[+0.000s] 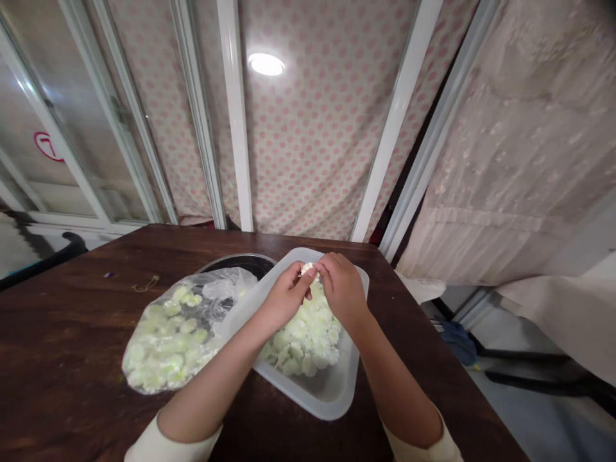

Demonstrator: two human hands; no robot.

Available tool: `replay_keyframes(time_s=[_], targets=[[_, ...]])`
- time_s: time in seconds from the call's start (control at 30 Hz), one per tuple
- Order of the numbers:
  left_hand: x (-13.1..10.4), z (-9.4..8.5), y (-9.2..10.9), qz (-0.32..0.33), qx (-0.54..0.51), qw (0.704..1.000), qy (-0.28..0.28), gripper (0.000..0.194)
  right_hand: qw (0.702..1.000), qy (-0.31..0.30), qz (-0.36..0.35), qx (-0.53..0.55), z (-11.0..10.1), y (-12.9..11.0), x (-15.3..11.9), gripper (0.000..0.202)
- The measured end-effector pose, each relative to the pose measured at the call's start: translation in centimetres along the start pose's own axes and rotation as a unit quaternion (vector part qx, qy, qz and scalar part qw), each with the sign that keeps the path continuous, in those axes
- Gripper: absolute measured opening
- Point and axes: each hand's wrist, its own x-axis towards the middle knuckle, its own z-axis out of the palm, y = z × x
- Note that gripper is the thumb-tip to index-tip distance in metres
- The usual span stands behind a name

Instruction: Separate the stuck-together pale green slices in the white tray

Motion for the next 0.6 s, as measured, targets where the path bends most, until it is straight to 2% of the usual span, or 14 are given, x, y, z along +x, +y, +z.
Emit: replay_keyframes(time_s=[0.1,0.2,0.43,0.6], targets=[[0.11,0.0,-0.22,0.001,0.017,1.0,0.017,0.031,0.994,0.01,-0.03,-0.104,-0.14,-0.07,-0.02,0.03],[0.31,-0.2,-0.46,0.006,0.029,0.999,0.025,0.029,0.992,0.016,-0.037,-0.121,-0.14,-0.05,-0.06,0.03],[0.5,-0.3,-0.87,0.041,0.072,0.995,0.059,0.026,0.998,0.001,-0.022,-0.052,0.24,0.07,-0.16,0.028],[0.39,-0.25,-0.53,0.06,0.004,0.997,0.054,0.023,0.999,0.006,-0.003,0.053,0.31,-0.07,-0.16,0.025]])
